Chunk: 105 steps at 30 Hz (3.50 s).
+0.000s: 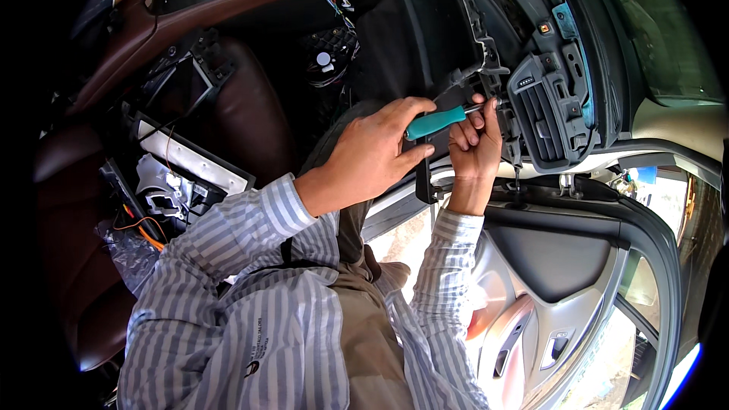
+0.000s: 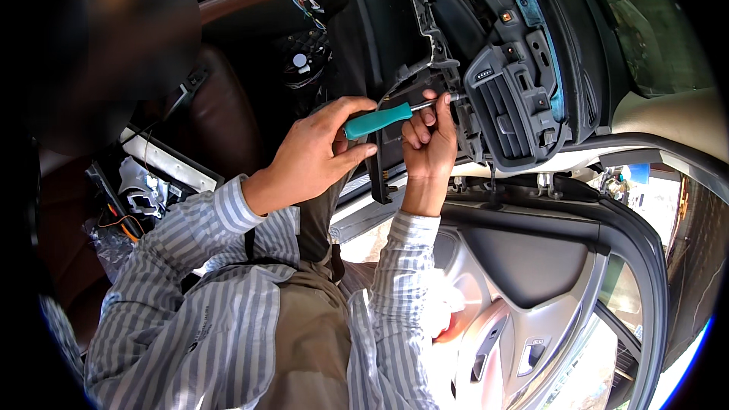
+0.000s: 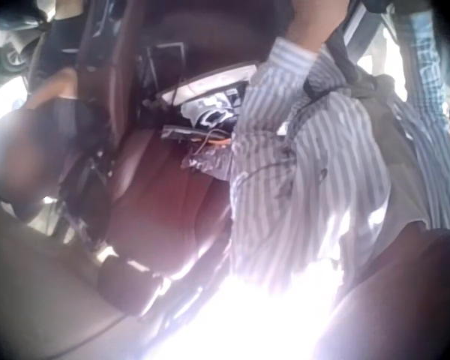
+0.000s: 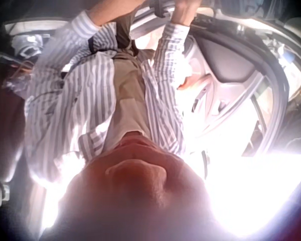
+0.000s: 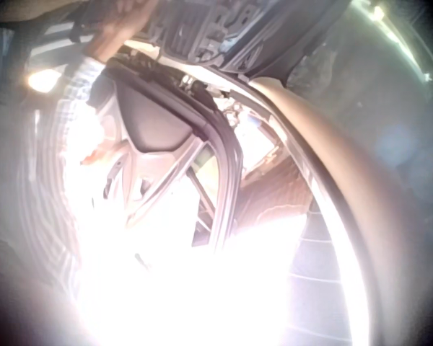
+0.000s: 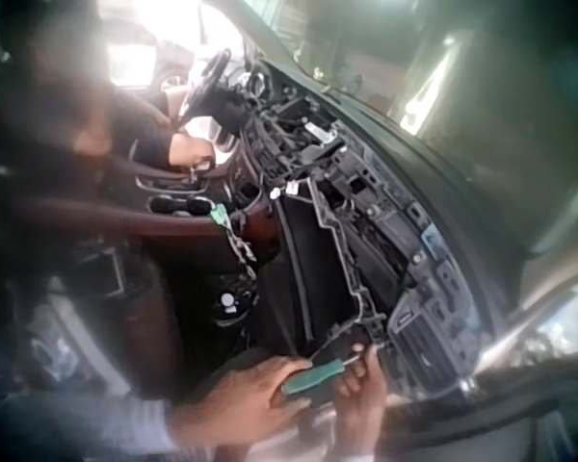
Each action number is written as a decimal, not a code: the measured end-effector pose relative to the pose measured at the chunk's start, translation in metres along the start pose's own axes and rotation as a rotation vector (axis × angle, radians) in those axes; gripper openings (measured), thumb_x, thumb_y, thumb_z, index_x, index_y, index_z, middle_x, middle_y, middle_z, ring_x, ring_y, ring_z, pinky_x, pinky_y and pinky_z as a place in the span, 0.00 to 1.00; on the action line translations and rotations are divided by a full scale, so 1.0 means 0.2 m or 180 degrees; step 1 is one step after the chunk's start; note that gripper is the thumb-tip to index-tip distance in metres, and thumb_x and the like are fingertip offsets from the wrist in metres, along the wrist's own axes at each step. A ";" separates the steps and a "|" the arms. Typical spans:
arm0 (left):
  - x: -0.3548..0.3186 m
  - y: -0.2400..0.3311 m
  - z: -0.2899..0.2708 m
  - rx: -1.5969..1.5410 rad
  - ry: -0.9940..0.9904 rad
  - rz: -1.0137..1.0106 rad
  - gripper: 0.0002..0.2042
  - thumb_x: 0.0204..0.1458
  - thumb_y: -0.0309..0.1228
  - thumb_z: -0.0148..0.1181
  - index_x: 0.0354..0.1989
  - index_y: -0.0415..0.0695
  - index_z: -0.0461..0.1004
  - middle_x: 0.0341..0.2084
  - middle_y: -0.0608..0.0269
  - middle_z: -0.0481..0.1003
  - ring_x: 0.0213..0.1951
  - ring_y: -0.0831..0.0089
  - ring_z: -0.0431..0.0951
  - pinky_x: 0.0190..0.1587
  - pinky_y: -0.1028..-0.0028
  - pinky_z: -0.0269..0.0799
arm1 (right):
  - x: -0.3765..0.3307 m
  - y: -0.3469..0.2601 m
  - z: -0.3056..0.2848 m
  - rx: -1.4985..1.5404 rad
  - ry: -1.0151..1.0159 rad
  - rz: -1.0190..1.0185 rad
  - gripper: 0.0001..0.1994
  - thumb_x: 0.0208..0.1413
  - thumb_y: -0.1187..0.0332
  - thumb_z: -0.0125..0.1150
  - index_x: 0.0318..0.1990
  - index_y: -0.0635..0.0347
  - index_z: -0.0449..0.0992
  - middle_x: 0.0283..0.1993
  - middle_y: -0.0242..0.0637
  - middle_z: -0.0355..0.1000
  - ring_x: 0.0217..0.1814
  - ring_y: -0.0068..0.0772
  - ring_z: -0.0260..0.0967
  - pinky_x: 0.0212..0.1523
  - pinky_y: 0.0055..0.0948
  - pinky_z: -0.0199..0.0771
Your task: The person uses a screwdriver and a pry tool to remove screws and plastic trim panels from the dashboard area of a car. They systematically detach various components, including a central console piece and side panels, exposing the underlying wiring and structure.
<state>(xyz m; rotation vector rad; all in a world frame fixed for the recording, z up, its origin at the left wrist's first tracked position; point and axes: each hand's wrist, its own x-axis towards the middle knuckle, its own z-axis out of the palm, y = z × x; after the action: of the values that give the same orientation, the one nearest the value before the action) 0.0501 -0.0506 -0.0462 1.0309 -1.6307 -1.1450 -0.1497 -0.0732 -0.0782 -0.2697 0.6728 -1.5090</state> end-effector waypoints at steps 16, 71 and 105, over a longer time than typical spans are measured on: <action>0.04 -0.09 -0.06 -0.0354 -0.0771 -0.0554 0.19 0.56 0.44 0.62 0.39 0.37 0.71 0.14 0.60 0.69 0.16 0.75 0.69 0.20 0.73 0.64 | -0.02 0.06 0.06 0.0060 0.0348 -0.0231 0.16 0.67 0.56 0.50 0.40 0.61 0.73 0.22 0.24 0.57 0.16 0.14 0.46 0.15 0.17 0.45; 0.13 0.04 -0.07 -0.1727 -0.1245 -0.2165 0.21 0.64 0.50 0.46 0.39 0.41 0.72 0.17 0.67 0.69 0.13 0.84 0.65 0.14 0.84 0.55 | 0.01 0.03 0.03 0.0320 0.0230 -0.0595 0.14 0.67 0.60 0.50 0.46 0.63 0.73 0.26 0.27 0.60 0.19 0.16 0.50 0.16 0.16 0.47; -0.13 -0.04 -0.62 -0.1551 -0.1932 -0.2087 0.26 0.59 0.53 0.51 0.37 0.35 0.73 0.17 0.60 0.70 0.17 0.76 0.69 0.19 0.78 0.61 | -0.26 0.09 0.13 -0.0052 0.0259 -0.0449 0.09 0.61 0.70 0.46 0.43 0.66 0.69 0.24 0.30 0.58 0.17 0.16 0.47 0.16 0.18 0.46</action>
<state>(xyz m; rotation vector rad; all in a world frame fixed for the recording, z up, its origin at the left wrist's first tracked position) 0.1755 -0.0573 -0.0333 0.9592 -1.3304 -2.3411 -0.1160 -0.0286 -0.0548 -0.2739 0.7436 -1.6568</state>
